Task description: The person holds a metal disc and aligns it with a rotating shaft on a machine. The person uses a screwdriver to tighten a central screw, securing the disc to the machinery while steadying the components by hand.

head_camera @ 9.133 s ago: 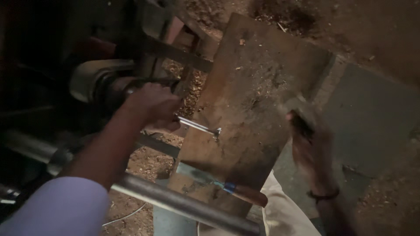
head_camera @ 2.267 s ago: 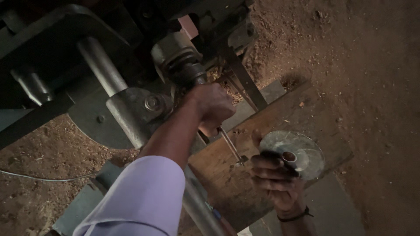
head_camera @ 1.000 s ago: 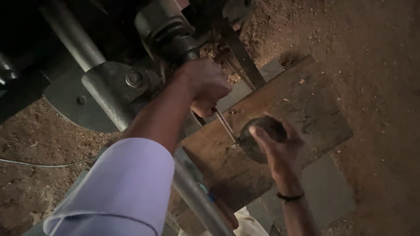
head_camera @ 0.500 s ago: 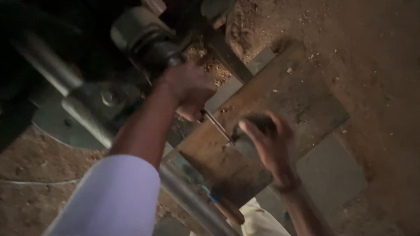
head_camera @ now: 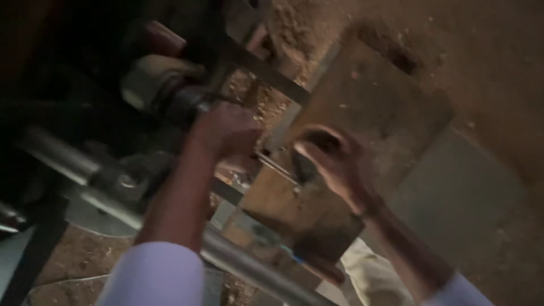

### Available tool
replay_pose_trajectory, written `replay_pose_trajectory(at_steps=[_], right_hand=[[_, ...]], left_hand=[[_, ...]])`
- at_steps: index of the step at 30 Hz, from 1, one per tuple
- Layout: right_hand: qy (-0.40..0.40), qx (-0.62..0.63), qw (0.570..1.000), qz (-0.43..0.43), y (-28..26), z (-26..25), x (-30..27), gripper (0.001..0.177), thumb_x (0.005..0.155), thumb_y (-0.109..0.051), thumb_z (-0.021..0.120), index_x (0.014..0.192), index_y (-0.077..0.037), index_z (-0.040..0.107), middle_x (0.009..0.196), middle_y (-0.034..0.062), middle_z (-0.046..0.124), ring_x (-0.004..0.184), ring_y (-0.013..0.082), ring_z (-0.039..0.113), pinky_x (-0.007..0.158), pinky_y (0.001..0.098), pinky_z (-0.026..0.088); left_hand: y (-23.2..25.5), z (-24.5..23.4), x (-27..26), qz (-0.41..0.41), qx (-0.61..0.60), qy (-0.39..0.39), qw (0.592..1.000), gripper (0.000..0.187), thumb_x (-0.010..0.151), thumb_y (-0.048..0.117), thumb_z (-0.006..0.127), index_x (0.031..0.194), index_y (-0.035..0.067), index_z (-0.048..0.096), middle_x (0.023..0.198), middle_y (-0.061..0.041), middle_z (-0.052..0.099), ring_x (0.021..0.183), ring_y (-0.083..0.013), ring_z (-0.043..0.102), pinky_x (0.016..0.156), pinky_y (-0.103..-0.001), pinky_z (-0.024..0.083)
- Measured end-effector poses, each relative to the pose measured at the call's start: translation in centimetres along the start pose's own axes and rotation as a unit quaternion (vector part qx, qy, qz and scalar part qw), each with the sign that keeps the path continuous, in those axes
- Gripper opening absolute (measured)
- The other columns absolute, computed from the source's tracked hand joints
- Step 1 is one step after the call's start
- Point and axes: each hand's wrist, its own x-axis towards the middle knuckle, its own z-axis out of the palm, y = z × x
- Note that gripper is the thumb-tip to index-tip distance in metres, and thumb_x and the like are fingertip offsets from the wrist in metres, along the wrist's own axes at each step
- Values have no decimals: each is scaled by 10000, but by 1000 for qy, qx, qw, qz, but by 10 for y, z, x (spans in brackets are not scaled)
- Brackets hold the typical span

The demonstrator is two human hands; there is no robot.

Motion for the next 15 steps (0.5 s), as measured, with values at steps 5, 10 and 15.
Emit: replay_pose_trajectory(at_steps=[5, 10, 15], right_hand=[[49, 11, 993, -104, 3, -7, -5, 402, 885, -353, 812, 1194, -103, 755, 1064, 57, 805, 913, 142, 778, 803, 310, 647], [6, -19, 1000, 23, 5, 9, 13, 376, 868, -328, 807, 1191, -145, 757, 1036, 36, 800, 823, 130, 771, 725, 296, 648], [21, 100, 988, -113, 14, -1, 6, 349, 932, -292, 783, 1218, -96, 743, 1053, 73, 787, 904, 146, 744, 771, 296, 625]], left_hand=[[-5, 17, 11, 1, 42, 60, 997, 160, 806, 248, 783, 845, 95, 764, 1007, -147, 751, 939, -366, 737, 770, -498, 590], [-1, -7, 5, -28, 4, -105, 994, 376, 753, 423, 826, 914, 89, 759, 1032, -172, 739, 996, -347, 723, 860, -498, 578], [3, -9, 4, 15, -4, 2, 1000, 323, 729, 382, 821, 948, 156, 753, 1018, -154, 724, 1025, -394, 667, 876, -551, 526]])
